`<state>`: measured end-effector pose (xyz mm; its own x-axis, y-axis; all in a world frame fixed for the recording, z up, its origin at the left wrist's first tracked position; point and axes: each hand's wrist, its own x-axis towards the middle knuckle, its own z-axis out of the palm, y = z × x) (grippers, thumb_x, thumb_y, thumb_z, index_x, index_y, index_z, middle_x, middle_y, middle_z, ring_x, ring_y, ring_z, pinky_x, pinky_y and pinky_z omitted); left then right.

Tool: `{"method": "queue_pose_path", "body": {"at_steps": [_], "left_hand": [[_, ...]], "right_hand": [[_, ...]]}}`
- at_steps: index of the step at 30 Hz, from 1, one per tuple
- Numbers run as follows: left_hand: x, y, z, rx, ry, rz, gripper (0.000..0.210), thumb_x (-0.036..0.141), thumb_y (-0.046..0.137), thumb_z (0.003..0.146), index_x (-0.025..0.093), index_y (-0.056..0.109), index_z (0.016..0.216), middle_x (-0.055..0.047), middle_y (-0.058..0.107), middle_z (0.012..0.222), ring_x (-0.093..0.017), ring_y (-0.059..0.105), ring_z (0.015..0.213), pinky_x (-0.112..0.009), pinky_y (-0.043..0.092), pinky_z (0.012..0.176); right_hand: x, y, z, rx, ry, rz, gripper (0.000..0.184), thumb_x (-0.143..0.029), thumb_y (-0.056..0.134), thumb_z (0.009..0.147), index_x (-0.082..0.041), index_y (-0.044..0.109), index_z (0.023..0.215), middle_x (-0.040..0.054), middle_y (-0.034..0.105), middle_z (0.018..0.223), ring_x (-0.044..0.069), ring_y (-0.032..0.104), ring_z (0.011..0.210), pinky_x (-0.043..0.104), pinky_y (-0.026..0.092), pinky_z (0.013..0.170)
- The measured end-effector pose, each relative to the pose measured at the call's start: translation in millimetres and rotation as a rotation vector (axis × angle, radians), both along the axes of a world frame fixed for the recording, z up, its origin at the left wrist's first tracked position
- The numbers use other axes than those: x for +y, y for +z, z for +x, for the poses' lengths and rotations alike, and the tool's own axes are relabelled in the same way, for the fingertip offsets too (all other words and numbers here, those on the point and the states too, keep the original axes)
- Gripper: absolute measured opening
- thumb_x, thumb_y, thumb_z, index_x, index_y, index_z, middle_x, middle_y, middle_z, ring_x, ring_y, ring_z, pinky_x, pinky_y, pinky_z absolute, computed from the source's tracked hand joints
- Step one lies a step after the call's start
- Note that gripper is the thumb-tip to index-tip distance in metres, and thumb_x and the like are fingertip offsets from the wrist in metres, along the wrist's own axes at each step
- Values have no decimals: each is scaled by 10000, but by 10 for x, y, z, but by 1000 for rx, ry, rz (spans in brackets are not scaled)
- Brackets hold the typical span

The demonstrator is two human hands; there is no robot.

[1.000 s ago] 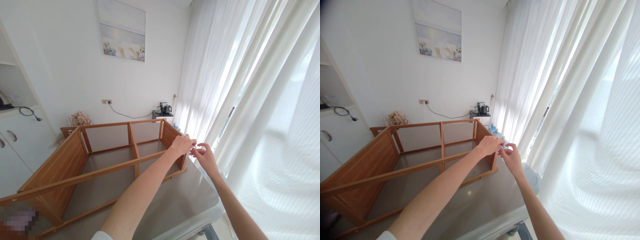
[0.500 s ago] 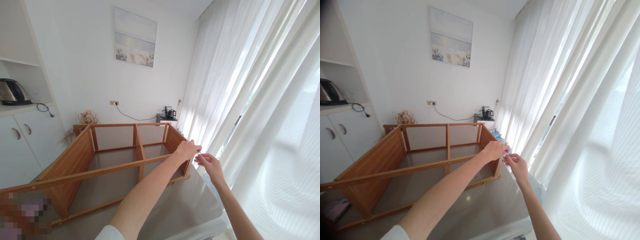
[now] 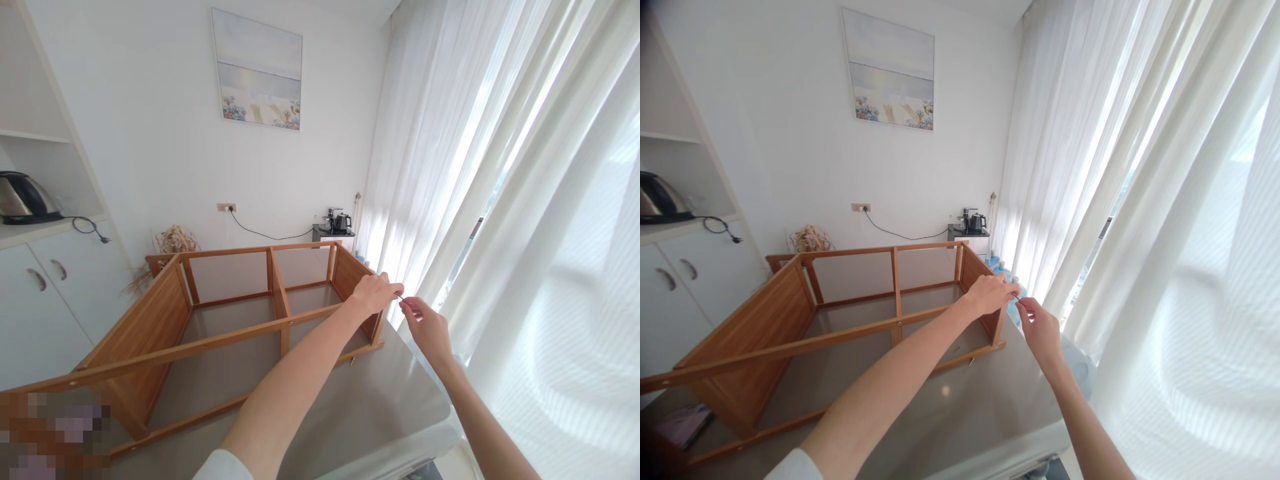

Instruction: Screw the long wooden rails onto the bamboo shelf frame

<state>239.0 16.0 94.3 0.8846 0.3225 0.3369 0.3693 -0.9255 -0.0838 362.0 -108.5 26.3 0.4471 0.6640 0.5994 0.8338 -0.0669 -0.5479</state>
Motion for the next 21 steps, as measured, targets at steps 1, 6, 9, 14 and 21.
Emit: {"method": "queue_pose_path", "body": {"at_steps": [1,6,9,14,21], "left_hand": [[-4,6,-8,1,0,2,270,431,389,1006,345,604,1145,-62,588,1077,-234,671,854,-348,508,716],[-35,46,-48,14,-6,13,280,410,364,1016,337,589,1165,-64,588,1069,-229,670,844,-349,509,722],[-53,65,-65,26,0,10,272,393,364,1017,330,581,1169,-66,583,1084,-227,669,866,-345,510,733],[-63,74,-75,28,-4,0,250,363,369,1015,303,583,1131,-72,580,1064,-234,669,900,-342,512,738],[-63,61,-73,34,3,17,229,340,396,1003,301,579,1135,-76,578,1077,-227,675,850,-352,515,728]], "right_hand": [[3,-16,19,-79,-21,14,338,-514,457,957,-257,672,1003,45,752,924,226,689,763,332,488,690],[18,-51,95,-259,-35,50,373,-489,412,985,-245,688,1039,76,744,985,259,672,828,372,463,737],[17,-29,81,11,36,19,330,-539,521,932,-258,683,989,48,751,926,244,690,822,355,490,738],[34,54,-43,710,293,-19,392,-578,707,802,-221,667,959,68,763,910,250,719,910,346,537,800],[76,104,-120,1038,346,69,385,-498,825,713,-200,685,912,87,764,926,242,724,947,307,580,816]]}}
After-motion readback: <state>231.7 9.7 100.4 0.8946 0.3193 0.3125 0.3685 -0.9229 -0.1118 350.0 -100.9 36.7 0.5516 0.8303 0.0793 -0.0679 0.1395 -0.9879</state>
